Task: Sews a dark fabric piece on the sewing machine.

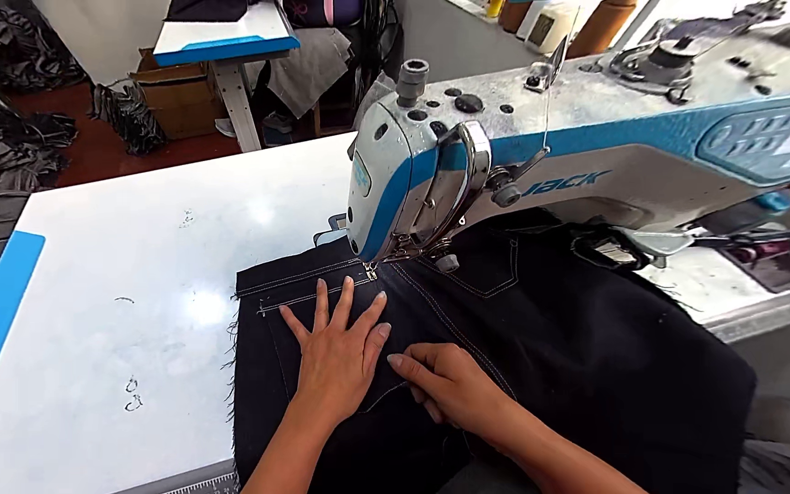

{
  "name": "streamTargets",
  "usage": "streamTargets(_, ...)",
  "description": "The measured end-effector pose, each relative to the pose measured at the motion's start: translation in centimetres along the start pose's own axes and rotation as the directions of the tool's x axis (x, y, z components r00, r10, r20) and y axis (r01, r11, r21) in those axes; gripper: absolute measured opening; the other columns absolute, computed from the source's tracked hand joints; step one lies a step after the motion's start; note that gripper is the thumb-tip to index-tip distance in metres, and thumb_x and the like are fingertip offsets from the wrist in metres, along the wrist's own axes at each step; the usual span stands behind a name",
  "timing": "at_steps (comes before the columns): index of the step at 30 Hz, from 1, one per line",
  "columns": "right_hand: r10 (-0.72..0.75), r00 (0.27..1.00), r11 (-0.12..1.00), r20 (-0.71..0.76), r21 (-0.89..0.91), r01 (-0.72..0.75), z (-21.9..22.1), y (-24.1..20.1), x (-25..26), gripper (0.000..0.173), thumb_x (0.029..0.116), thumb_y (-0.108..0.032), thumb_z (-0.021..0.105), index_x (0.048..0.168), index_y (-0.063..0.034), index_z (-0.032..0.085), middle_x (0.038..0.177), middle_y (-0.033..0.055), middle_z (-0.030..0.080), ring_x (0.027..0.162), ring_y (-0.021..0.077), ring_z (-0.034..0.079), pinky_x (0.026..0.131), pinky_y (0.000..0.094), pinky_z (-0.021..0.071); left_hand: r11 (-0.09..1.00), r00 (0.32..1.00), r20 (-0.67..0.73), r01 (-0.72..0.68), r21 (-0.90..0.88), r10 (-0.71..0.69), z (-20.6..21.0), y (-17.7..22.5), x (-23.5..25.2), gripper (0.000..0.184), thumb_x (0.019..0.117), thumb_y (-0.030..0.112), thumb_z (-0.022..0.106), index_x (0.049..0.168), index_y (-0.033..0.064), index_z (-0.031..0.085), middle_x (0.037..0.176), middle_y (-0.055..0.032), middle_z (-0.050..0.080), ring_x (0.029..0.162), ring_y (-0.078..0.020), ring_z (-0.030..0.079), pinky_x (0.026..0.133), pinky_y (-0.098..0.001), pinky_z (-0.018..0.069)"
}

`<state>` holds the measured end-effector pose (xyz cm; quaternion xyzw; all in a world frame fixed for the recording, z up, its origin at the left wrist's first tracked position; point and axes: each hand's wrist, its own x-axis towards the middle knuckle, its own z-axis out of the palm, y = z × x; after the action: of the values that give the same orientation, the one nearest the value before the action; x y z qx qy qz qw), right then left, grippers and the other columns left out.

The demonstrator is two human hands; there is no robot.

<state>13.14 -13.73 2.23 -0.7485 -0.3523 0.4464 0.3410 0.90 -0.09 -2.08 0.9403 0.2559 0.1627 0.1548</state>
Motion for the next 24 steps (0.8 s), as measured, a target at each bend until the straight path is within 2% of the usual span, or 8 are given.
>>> streamTargets(3,-0.07,0.997,0.89,-0.021,-0.454,0.053,-0.2,-0.3,0.3,0.046,0.1072,-0.039,0.049,0.086,-0.0029,0.068,0.071,0.0089,0.061,0.069,0.0232,0.062,0.066,0.043,0.0482,0.991,0.999,0.011,-0.051,0.128,0.05,0.5,-0.1,-0.2,0.054,0.1053,0.059,0.03,0.15,0.04,0.051,0.167,-0.0051,0.033,0.154,-0.0477,0.017,0.104,-0.0887,0.005)
streamTargets(6,-0.193,0.979,0.702,-0.067,-0.707,0.091,0.7,-0.2,0.1,0.054,0.1065,-0.043,0.046,0.077,-0.001,0.064,0.068,0.0173,0.063,0.073,0.0375,0.068,0.061,0.053,0.0489,0.984,0.998,0.046,-0.046,0.17,0.038,0.5,0.1,-0.4,0.055,0.1049,0.061,0.029,0.153,0.0406,0.047,0.168,-0.0035,0.029,0.155,-0.0459,0.015,0.105,-0.0878,0.0057)
streamTargets(8,-0.412,0.902,0.552,-0.131,-0.823,0.133,1.4,0.9,0.1,0.056,0.1032,-0.045,0.05,0.069,-0.0023,0.061,0.06,0.0165,0.06,0.061,0.0376,0.068,0.048,0.0509,0.0472,0.988,0.996,0.094,-0.02,0.156,0.005,0.1,0.2,-0.4,0.057,0.1053,0.061,0.026,0.155,0.0404,0.043,0.17,-0.0013,0.026,0.157,-0.0438,0.011,0.106,-0.0865,0.0039)
streamTargets(10,-0.685,0.706,0.411,-0.179,-0.895,0.172,1.8,2.3,0.8,0.053,0.0944,-0.05,0.057,0.066,-0.005,0.061,0.059,0.0121,0.058,0.052,0.0315,0.065,0.039,0.0433,0.0443,0.992,0.996,0.083,0.006,0.129,-0.016,-0.2,-0.1,-0.6,0.061,0.1046,0.063,0.025,0.156,0.0363,0.042,0.169,0.0017,0.028,0.157,-0.0396,0.014,0.109,-0.0847,0.0033)
streamTargets(12,-0.814,0.562,0.333,-0.147,-0.911,0.244,1.5,2.8,1.8,0.044,0.0929,-0.05,0.059,0.087,-0.0072,0.069,0.086,0.0124,0.068,0.076,0.0316,0.07,0.057,0.0417,0.0549,0.99,0.998,0.044,0.048,0.13,-0.054,-0.8,-1.2,-1.0,0.066,0.1032,0.066,0.025,0.158,0.0329,0.042,0.168,0.0029,0.031,0.157,-0.0375,0.019,0.112,-0.0821,0.0049)
streamTargets(15,-0.836,0.548,0.297,-0.037,-0.87,0.394,0.8,3.7,2.9,0.045,0.1001,-0.048,0.053,0.124,-0.0121,0.069,0.136,0.0119,0.066,0.129,0.0317,0.062,0.103,0.0479,0.053,0.973,0.99,-0.071,0.136,0.186,-0.125,-1.8,-4.3,-2.5,0.071,0.1019,0.068,0.026,0.156,0.0273,0.046,0.164,-0.0019,0.039,0.153,-0.0401,0.029,0.114,-0.0797,0.0126)
streamTargets(21,-0.854,0.52,0.26,0.023,-0.846,0.466,0.5,4.7,3.1,0.046,0.1057,-0.041,0.049,0.121,-0.0034,0.07,0.133,0.0139,0.069,0.128,0.0286,0.064,0.108,0.037,0.0505,0.945,0.976,-0.114,0.211,0.251,-0.188,-3.3,-6.9,-4.3,0.068,0.1049,0.061,0.024,0.154,0.0207,0.048,0.162,-0.0058,0.042,0.15,-0.0412,0.034,0.114,-0.0768,0.0184)
streamTargets(24,-0.872,0.489,0.233,0.032,-0.85,0.472,0.4,5.0,3.1,0.044,0.1065,-0.038,0.049,0.119,-0.0018,0.071,0.131,0.0151,0.07,0.127,0.0284,0.065,0.108,0.034,0.0501,0.932,0.976,-0.083,0.216,0.292,-0.201,-4.3,-5.1,-3.0,0.057,0.1044,0.045,0.039,0.15,0.0142,0.054,0.159,-0.0101,0.045,0.149,-0.0496,0.031,0.108,-0.0849,0.0135)
